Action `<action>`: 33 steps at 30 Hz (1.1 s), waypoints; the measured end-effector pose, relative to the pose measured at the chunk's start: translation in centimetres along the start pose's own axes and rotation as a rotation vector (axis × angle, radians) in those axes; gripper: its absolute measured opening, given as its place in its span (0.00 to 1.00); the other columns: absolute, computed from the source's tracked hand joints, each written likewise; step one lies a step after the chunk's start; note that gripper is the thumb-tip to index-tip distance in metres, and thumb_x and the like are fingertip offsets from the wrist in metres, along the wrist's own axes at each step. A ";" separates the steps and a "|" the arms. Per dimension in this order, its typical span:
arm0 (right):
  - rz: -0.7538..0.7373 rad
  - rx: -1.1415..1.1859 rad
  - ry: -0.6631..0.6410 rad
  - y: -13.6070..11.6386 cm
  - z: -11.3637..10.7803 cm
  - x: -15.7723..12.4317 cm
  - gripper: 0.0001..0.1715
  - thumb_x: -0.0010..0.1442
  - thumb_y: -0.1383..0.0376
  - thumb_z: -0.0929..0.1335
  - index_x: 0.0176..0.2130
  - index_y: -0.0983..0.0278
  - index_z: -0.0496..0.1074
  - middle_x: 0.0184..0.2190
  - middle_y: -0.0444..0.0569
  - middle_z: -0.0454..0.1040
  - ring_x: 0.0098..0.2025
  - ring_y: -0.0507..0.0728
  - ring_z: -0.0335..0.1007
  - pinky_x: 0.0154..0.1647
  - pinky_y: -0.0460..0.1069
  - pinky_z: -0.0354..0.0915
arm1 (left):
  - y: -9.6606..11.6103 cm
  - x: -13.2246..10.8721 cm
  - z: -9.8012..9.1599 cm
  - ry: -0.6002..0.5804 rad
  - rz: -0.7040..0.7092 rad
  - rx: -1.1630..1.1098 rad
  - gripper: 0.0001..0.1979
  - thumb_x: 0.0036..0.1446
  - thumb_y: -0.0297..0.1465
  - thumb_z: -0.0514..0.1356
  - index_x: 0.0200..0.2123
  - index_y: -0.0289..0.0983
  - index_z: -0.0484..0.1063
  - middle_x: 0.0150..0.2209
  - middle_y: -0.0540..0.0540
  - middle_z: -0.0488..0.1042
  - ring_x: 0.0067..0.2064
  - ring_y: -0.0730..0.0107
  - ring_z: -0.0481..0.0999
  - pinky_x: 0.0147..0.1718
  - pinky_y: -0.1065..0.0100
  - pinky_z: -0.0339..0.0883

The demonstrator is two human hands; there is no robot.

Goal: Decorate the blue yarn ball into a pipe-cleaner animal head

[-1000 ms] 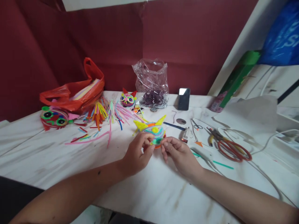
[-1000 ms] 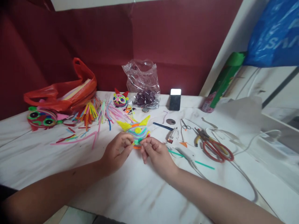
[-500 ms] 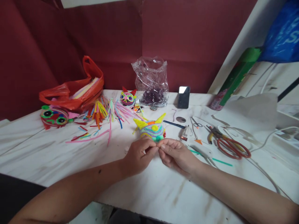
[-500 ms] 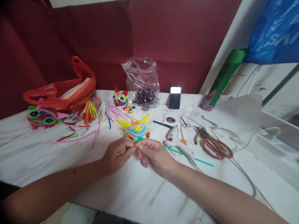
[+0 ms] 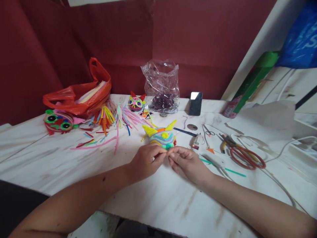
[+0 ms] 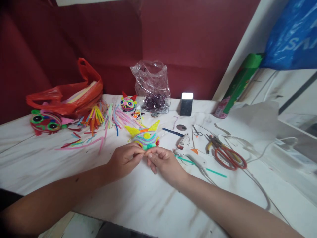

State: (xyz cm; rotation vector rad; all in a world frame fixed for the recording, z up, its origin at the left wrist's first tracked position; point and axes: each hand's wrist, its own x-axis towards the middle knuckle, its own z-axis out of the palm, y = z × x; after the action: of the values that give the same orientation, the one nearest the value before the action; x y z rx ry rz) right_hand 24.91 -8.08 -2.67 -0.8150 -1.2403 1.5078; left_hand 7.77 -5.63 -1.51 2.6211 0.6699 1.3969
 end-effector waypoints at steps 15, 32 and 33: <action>-0.007 -0.029 0.029 -0.3 0.9 -0.8 0.20 0.48 0.53 0.75 0.37 0.64 0.79 0.19 0.41 0.72 0.15 0.45 0.60 0.20 0.45 0.56 | 0.0 0.2 -0.4 0.073 0.141 0.305 0.08 0.51 0.19 0.52 0.27 0.38 0.60 0.22 0.52 0.63 0.23 0.74 0.63 0.22 0.72 0.57; -0.018 0.133 -0.029 0.2 0.6 -0.6 0.11 0.50 0.59 0.75 0.33 0.63 0.79 0.20 0.42 0.73 0.17 0.46 0.62 0.21 0.45 0.57 | 0.7 0.0 -0.4 -0.044 -0.216 -0.127 0.10 0.62 0.30 0.49 0.27 0.37 0.61 0.23 0.52 0.63 0.25 0.75 0.64 0.26 0.72 0.59; -0.010 0.155 -0.035 0.1 0.7 -0.7 0.11 0.50 0.60 0.75 0.33 0.63 0.79 0.21 0.42 0.73 0.17 0.46 0.62 0.20 0.45 0.57 | 0.7 0.0 -0.5 -0.040 -0.190 -0.092 0.10 0.61 0.29 0.48 0.27 0.38 0.61 0.23 0.52 0.63 0.25 0.75 0.63 0.26 0.71 0.59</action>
State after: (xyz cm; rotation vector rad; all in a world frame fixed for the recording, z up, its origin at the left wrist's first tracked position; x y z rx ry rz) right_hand 24.41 -8.95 -2.66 -0.6818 -1.1350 1.5946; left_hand 7.64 -6.27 -1.02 2.4360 0.8050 1.2858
